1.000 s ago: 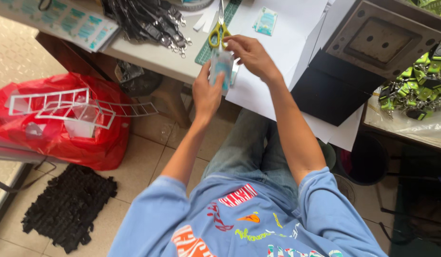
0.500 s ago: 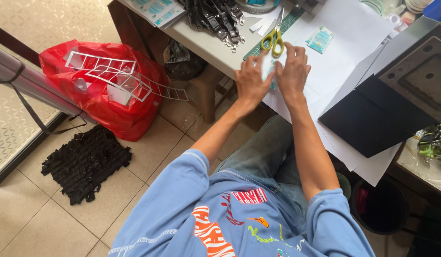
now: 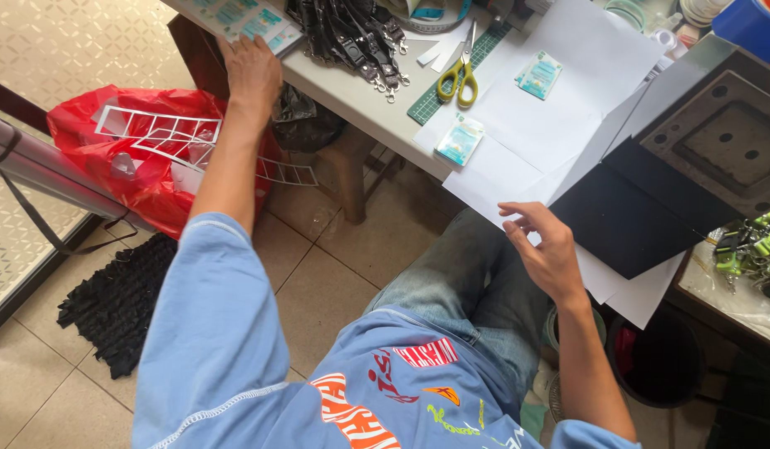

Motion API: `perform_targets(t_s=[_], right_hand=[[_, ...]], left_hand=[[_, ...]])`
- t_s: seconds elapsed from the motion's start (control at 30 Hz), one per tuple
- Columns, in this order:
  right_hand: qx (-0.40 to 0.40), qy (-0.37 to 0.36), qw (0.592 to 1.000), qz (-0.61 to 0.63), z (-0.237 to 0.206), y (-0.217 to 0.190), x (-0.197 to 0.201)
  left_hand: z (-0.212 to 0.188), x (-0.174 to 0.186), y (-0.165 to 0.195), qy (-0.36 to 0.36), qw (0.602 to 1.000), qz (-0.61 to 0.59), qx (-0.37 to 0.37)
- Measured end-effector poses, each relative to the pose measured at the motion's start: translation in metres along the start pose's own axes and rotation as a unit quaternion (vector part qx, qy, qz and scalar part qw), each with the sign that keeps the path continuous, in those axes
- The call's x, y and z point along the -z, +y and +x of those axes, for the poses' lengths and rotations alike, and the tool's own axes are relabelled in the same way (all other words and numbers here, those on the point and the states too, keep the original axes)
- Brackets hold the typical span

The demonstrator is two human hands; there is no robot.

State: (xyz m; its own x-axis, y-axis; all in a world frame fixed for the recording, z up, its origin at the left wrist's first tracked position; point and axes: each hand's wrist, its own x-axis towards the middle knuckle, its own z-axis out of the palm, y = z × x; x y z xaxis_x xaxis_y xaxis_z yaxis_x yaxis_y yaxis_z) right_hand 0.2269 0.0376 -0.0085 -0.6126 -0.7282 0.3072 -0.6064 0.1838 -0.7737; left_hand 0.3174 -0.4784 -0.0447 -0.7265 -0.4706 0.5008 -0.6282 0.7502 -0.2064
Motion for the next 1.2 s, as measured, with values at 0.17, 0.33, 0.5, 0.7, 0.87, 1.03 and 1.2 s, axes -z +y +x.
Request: perform_targets(t_s=[0.17, 0.33, 0.5, 0.7, 0.87, 1.03, 1.2], right_hand=[[0.004, -0.004, 0.999, 0.035, -0.007, 0.001, -0.005], [0.013, -0.019, 0.999, 0.049, -0.012, 0.006, -0.004], [0.004, -0.014, 0.999, 0.050, -0.020, 0.008, 0.005], [-0.002, -0.011, 0.998, 0.066, -0.033, 0.008, 0.010], [0.009, 0.065, 0.988, 0.141, -0.027, -0.004, 0.012], [0.013, -0.027, 0.955, 0.294, -0.027, -0.026, 0.006], [-0.137, -0.271, 0.787, 0.537, -0.077, -0.022, -0.010]], left_hand=[[-0.005, 0.000, -0.003, 0.080, 0.988, -0.011, -0.135], [-0.014, 0.027, -0.005, 0.178, 0.975, -0.124, -0.040], [-0.020, 0.053, -0.040, 0.351, 0.906, -0.225, 0.066], [-0.048, 0.058, -0.127, 0.450, 0.679, -0.527, 0.241], [-0.071, 0.078, -0.121, 0.275, 0.575, -0.756, 0.148], [-0.013, 0.112, 0.059, 0.040, 0.231, -0.965, -0.118], [-0.027, 0.176, 0.230, -0.138, 0.124, -0.949, -0.256]])
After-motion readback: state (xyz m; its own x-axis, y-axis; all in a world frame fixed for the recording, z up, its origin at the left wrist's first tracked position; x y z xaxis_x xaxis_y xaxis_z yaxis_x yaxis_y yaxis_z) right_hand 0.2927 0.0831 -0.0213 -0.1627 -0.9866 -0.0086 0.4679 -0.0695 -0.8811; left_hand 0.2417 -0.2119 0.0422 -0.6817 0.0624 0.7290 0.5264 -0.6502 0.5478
